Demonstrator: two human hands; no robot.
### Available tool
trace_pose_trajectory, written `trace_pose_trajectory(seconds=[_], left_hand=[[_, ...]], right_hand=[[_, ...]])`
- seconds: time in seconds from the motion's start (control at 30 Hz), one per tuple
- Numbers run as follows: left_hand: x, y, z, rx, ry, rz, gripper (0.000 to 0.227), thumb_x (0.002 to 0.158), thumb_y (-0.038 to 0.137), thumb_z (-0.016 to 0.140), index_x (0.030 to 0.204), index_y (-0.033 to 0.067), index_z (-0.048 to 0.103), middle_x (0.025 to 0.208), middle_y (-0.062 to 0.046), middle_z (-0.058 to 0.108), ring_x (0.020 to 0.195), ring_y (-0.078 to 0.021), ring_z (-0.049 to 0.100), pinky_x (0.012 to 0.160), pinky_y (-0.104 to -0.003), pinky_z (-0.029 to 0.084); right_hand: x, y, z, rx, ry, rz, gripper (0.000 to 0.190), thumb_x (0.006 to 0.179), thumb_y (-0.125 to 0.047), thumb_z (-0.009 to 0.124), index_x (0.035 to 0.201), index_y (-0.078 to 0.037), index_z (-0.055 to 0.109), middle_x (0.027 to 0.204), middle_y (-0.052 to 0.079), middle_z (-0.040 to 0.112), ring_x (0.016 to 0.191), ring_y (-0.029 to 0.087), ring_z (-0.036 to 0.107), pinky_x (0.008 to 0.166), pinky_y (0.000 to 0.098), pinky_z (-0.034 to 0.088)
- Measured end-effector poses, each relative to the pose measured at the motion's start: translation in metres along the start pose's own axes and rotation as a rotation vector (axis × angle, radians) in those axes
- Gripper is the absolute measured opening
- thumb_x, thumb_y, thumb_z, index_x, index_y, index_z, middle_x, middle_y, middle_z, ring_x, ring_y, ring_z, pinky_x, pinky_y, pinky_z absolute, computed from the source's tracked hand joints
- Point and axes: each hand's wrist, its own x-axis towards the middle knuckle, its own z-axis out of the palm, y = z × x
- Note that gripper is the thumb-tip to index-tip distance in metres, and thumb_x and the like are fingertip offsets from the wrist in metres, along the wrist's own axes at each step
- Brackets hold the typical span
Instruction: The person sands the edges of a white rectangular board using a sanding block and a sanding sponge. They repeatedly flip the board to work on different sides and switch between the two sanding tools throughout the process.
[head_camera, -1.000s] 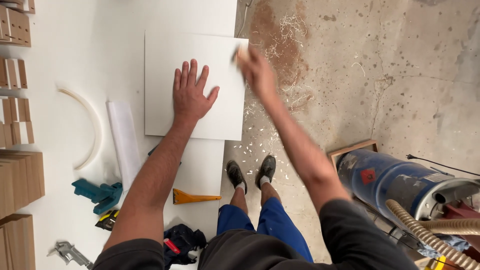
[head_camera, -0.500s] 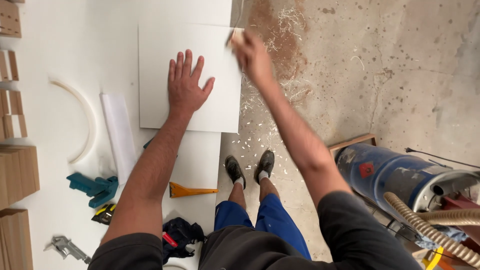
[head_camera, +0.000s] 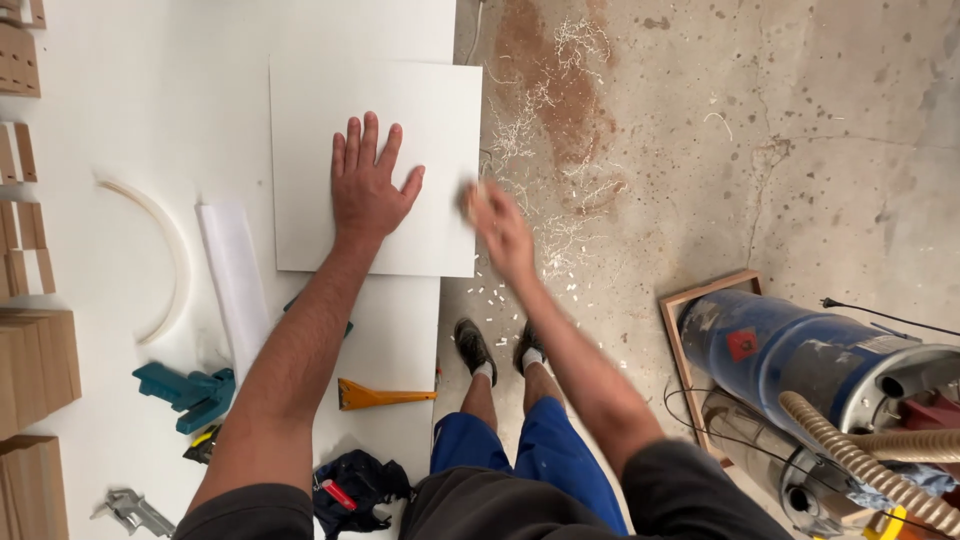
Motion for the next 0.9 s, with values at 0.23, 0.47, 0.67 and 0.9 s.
trace_pose_trajectory(seconds=[0.23, 0.47, 0.67, 0.9], left_hand=[[-0.003, 0.0, 0.003, -0.006, -0.011, 0.001, 0.061, 0.094, 0.055, 0.073, 0.139, 0.0153, 0.07, 0.147, -0.021, 0.058, 0.14, -0.0407, 0.049, 0.119, -0.056, 0.028], [0.005, 0.005, -0.021, -0.045, -0.09, 0.023, 0.06, 0.097, 0.045, 0.078, 0.143, 0.0093, 0.066, 0.153, -0.022, 0.051, 0.142, -0.043, 0.047, 0.119, -0.057, 0.035], [0.006, 0.005, -0.024, -0.049, -0.119, 0.032, 0.061, 0.1, 0.047, 0.072, 0.145, 0.0076, 0.063, 0.152, -0.026, 0.05, 0.142, -0.0458, 0.045, 0.119, -0.059, 0.034], [0.005, 0.006, -0.017, -0.076, -0.083, 0.016, 0.059, 0.098, 0.044, 0.077, 0.143, 0.009, 0.066, 0.154, -0.023, 0.049, 0.142, -0.0434, 0.046, 0.119, -0.057, 0.033]], right_hand=[[0.03, 0.029, 0.002, 0.091, 0.06, -0.148, 0.034, 0.087, -0.002, 0.08, 0.12, -0.009, 0.077, 0.138, 0.023, 0.06, 0.127, 0.04, 0.06, 0.108, 0.0504, 0.051], [0.134, 0.011, -0.004, -0.118, -0.027, -0.057, 0.03, 0.106, -0.035, 0.062, 0.135, -0.029, 0.062, 0.153, 0.015, 0.049, 0.14, 0.039, 0.053, 0.111, 0.0576, 0.056], [0.063, -0.032, 0.0, 0.017, -0.045, 0.02, 0.051, 0.108, -0.041, 0.051, 0.148, -0.01, 0.047, 0.139, 0.012, 0.062, 0.13, 0.032, 0.064, 0.11, 0.0461, 0.057], [0.095, -0.023, -0.008, -0.08, -0.024, -0.042, 0.036, 0.104, -0.043, 0.061, 0.137, -0.028, 0.061, 0.146, 0.007, 0.058, 0.133, 0.029, 0.06, 0.105, 0.0511, 0.061]])
